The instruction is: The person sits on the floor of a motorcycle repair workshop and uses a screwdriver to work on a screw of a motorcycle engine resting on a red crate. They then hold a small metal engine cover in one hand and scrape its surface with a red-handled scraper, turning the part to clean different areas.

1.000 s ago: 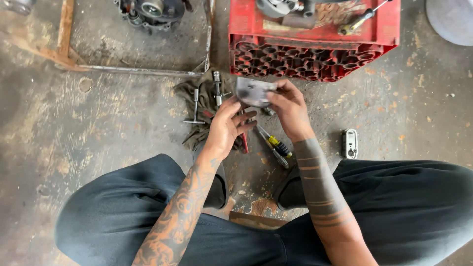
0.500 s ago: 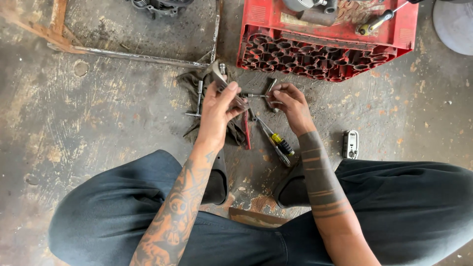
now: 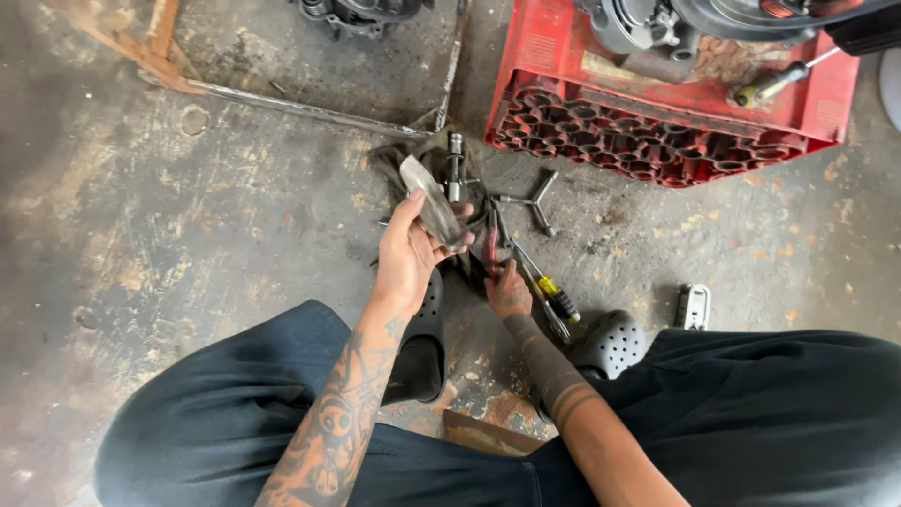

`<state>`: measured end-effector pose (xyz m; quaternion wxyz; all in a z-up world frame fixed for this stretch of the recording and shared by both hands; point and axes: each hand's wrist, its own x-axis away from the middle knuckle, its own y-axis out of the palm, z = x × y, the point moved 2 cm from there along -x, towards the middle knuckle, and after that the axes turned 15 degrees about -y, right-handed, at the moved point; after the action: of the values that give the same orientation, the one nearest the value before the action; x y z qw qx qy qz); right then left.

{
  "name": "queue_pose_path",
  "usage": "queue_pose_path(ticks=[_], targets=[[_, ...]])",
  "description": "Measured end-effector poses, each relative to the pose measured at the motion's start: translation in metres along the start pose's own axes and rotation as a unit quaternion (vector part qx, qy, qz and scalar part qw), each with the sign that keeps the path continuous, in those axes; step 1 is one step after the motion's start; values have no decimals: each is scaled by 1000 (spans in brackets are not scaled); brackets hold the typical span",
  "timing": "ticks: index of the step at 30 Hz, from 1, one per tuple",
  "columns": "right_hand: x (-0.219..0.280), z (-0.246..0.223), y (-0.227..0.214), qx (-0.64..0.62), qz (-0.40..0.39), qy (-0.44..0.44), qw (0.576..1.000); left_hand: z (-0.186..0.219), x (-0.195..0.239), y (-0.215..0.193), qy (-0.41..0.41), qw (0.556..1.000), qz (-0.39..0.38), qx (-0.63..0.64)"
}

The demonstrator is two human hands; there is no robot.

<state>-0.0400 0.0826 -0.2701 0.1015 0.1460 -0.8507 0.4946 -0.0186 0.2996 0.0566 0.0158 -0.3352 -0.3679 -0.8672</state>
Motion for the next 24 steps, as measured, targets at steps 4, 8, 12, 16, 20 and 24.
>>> queue_pose_path(ticks=[4,8,12,16,20,24], targets=[[-1,-8,-7,24,2,-9,1000,8,1,-3,11,1000,-3,22],[-9,7,-14,-93,26,-38,995,19,1,14,31,998,-19,49],[-16,50,-10,-225,105,-49,967,29,1,32,68,994,-68,42],[-22,60,-32,-334,135,-33,932,45,27,54,110,987,-113,17],[-13,-8,-133,-435,215,-71,871,58,54,83,112,988,-109,-18],[28,-86,-275,-407,318,-130,847,88,76,118,151,986,-51,-50]])
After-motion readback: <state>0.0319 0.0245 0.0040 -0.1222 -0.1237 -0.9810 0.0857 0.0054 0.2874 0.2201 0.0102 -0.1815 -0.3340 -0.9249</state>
